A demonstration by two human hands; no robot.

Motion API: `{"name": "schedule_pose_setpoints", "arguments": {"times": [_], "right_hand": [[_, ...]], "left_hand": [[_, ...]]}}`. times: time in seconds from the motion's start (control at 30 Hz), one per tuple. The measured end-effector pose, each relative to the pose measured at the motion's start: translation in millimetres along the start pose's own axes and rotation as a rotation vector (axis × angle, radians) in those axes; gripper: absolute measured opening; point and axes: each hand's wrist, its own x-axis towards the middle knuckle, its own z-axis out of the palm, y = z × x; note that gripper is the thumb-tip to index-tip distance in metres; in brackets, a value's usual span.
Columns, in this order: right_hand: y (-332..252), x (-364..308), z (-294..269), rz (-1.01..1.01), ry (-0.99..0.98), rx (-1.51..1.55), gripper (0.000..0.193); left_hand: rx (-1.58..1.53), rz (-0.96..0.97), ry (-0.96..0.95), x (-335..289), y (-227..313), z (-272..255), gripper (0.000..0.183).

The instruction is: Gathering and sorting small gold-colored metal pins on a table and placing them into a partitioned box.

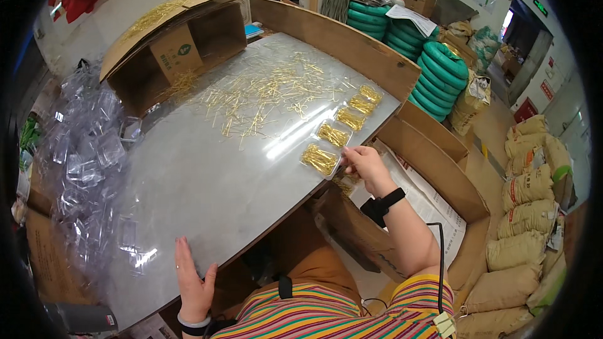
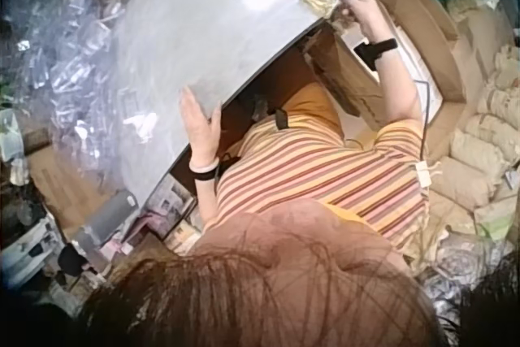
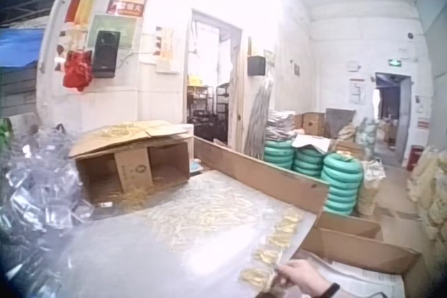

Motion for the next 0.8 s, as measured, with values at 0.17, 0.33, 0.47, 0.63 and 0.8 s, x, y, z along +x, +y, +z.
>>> {"name": "schedule_pose_setpoints", "arguments": {"times": [0.17, 0.33, 0.47, 0.63, 0.8], "right_hand": [[0.1, 9.1, -5.8, 0.04, -0.075, 0.013, 0.022], [-14.8, -1.0, -4.4, 0.106, -0.143, 0.082, 0.022], [-7.8, 8.1, -3.2, 0.138, -0.205, 0.071, 0.022], [0.7, -1.6, -14.5, 0.096, -0.296, 0.154, 0.019], [10.5, -23.8, -53.9, 0.041, -0.27, 0.193, 0.017]], "left_hand": [[0.035, 0.024, 0.002, 10.4, 0.1, 3.7, 0.081], [0.087, 0.028, 0.019, 13.2, -6.4, 9.9, 0.077], [0.128, 0.021, 0.028, 14.1, -5.1, 13.5, 0.071], [0.147, -0.002, 0.053, 15.9, -2.8, 16.6, 0.067], [0.199, -0.027, 0.06, 10.3, -4.6, 17.9, 0.064]]}}
